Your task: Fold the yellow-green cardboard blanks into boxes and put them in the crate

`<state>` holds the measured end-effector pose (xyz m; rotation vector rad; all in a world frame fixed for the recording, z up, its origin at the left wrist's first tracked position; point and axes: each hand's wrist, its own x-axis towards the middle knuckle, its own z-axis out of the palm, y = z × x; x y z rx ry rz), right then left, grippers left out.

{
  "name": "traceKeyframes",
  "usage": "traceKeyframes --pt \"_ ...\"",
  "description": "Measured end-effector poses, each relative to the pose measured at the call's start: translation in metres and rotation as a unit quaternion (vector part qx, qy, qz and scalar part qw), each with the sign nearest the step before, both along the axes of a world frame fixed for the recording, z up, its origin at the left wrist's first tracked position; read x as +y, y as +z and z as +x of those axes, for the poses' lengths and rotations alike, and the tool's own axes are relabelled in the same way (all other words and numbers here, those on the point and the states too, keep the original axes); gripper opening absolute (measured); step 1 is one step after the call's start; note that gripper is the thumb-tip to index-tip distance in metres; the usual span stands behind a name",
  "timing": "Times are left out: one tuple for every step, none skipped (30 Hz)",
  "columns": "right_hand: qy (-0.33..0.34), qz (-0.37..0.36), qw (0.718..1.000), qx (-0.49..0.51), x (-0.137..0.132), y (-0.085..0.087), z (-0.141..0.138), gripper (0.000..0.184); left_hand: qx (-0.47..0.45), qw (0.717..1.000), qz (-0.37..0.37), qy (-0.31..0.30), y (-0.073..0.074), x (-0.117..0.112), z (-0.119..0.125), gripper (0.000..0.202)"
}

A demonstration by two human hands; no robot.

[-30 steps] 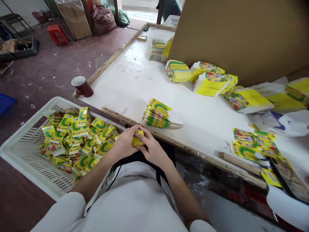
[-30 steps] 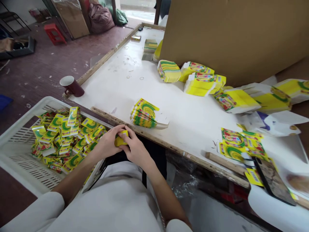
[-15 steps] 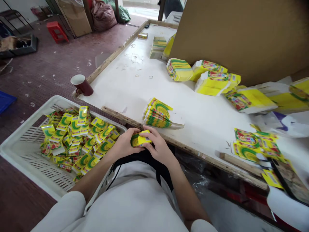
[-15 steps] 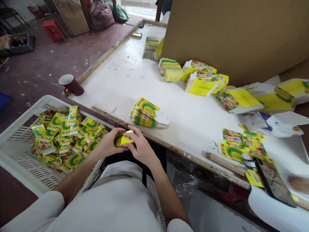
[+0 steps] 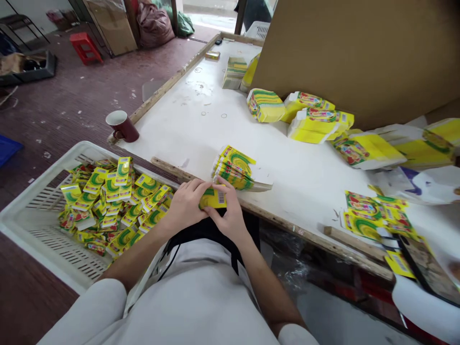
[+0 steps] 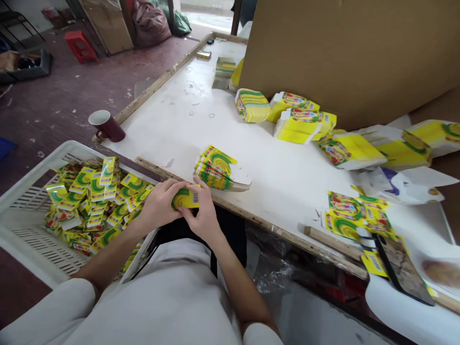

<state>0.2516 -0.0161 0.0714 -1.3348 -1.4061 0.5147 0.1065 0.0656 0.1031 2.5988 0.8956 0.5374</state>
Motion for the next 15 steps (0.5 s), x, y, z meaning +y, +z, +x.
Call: traceKeyframes --pt "0.009 -0.005 1.000 -0.003 0.002 -0.002 0.002 0.060 0.005 1.000 -0.016 0.010 -0.003 0.002 -0.006 0.053" --pt "0.012 -0.010 1.000 -0.012 0.005 -0.003 0.008 0.065 0.015 0.999 -0.031 0.028 -0.006 0.004 -0.015 0.053" --pt "-0.001 -0.011 1.000 -0.025 0.009 -0.003 0.018 0.066 0.037 0.997 -0.042 0.053 -0.010 0.009 -0.027 0.053" --pt "-0.033 -0.013 0.998 -0.045 0.013 -0.003 0.030 0.064 0.069 0.993 -0.045 0.086 -0.015 0.014 -0.041 0.054" --pt "-0.084 -0.013 0.994 -0.069 0.018 -0.003 0.043 0.060 0.107 0.986 -0.039 0.123 -0.020 0.020 -0.057 0.054" --pt "-0.143 -0.016 0.985 -0.098 0.023 -0.004 0.057 0.057 0.149 0.976 -0.030 0.154 -0.025 0.026 -0.073 0.055" --pt "-0.186 -0.042 0.973 -0.134 0.028 -0.005 0.069 0.056 0.177 0.966 -0.025 0.186 -0.030 0.030 -0.088 0.057" --pt "-0.204 -0.076 0.962 -0.167 0.033 -0.008 0.079 0.053 0.189 0.960 -0.028 0.204 -0.035 0.034 -0.101 0.059" --pt "-0.211 -0.108 0.952 -0.194 0.036 -0.010 0.087 0.048 0.185 0.959 -0.038 0.211 -0.038 0.036 -0.110 0.059" --pt "-0.207 -0.135 0.944 -0.217 0.039 -0.013 0.092 0.043 0.165 0.963 -0.058 0.207 -0.041 0.036 -0.115 0.059" --pt "-0.201 -0.149 0.940 -0.233 0.041 -0.016 0.095 0.040 0.133 0.969 -0.084 0.193 -0.043 0.035 -0.115 0.057" --pt "-0.197 -0.152 0.938 -0.242 0.042 -0.018 0.097 0.037 0.096 0.974 -0.114 0.173 -0.043 0.033 -0.111 0.055" --pt "-0.197 -0.145 0.938 -0.246 0.042 -0.019 0.097 0.036 0.057 0.976 -0.144 0.151 -0.043 0.030 -0.104 0.052" --pt "-0.199 -0.134 0.939 -0.246 0.041 -0.018 0.097 0.036 0.021 0.976 -0.174 0.130 -0.043 0.027 -0.094 0.051" --pt "-0.203 -0.122 0.941 -0.241 0.039 -0.016 0.095 0.038 -0.010 0.973 -0.204 0.108 -0.042 0.024 -0.082 0.050"
